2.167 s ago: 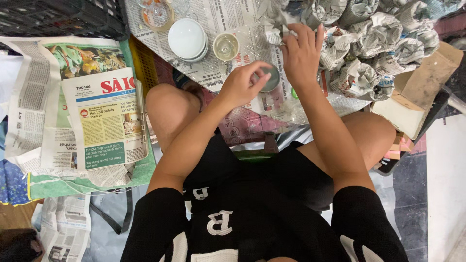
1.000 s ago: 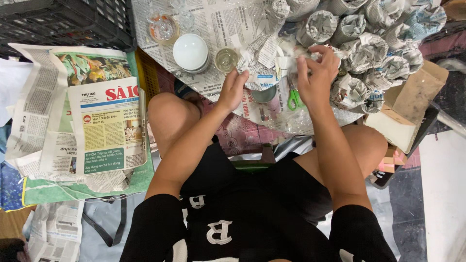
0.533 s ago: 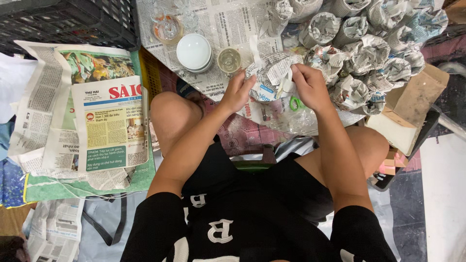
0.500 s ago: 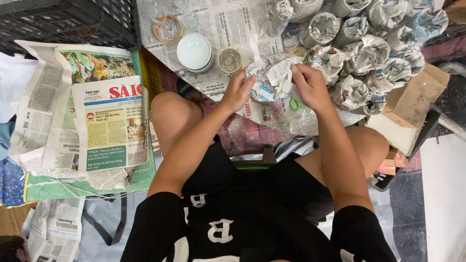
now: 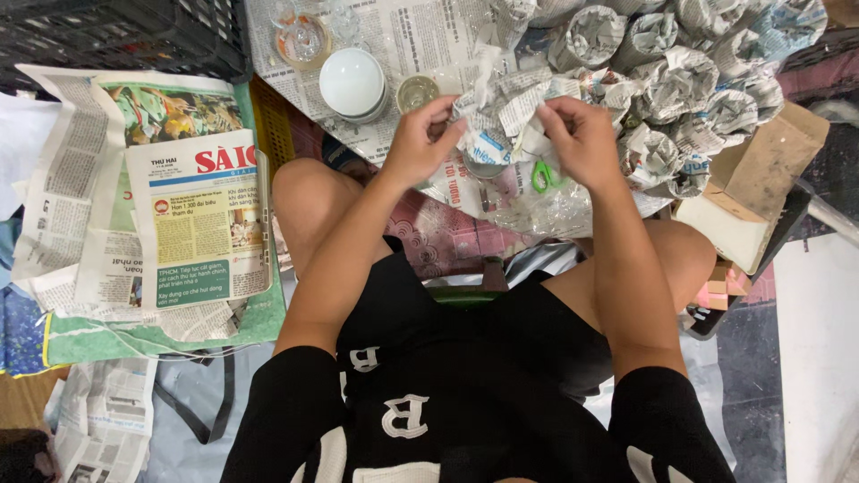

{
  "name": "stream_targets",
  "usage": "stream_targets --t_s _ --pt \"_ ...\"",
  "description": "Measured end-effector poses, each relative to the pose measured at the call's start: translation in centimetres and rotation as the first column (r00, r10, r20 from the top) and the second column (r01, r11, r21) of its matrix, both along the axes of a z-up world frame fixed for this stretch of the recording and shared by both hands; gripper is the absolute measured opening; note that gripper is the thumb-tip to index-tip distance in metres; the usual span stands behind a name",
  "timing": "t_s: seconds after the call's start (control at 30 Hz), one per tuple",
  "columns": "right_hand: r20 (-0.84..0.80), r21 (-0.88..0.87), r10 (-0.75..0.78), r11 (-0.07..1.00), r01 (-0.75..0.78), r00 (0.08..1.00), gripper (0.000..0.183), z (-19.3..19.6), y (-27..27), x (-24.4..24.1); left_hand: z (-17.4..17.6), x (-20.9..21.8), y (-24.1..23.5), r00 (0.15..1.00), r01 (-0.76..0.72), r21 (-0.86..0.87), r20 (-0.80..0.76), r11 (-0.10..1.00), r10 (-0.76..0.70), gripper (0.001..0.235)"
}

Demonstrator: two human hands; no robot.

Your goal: The person sits cross-legged and wraps small white ceramic bowls with newspaper sheets. They fold the paper around each bowl, tuck the edges, and place the wrapped items into a black plastic crate. The process is repeated for multiple bowls.

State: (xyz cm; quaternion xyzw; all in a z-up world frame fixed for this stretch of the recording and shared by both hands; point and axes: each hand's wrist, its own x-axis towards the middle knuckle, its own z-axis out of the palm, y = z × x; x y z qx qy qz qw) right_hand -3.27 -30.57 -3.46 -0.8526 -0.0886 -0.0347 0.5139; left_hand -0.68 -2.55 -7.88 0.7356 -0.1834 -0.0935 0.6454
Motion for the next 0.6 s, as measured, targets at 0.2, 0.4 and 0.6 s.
stream_targets --t_s 0.2,0.4,0.6 --pt "0.028 0.183 -0.224 0.959 0.215 0.974 0.022 -0.8 -1.8 1.2 -2.1 2.4 2.8 0.952 -0.279 -0.194 0.075 0.941 0.297 0.039" --pt "-0.189 0.236 -0.101 0.961 0.145 0.977 0.018 -3.2 -2.6 1.1 -4.1 4.8 8.1 0.78 -0.54 -0.562 -0.054 0.627 0.623 0.049" --pt "-0.063 -0.283 -0.044 0.959 0.024 0.997 0.021 -7.5 0.8 -0.1 -4.4 4.5 7.5 0.818 -0.511 -0.579 -0.098 0.636 0.567 0.051"
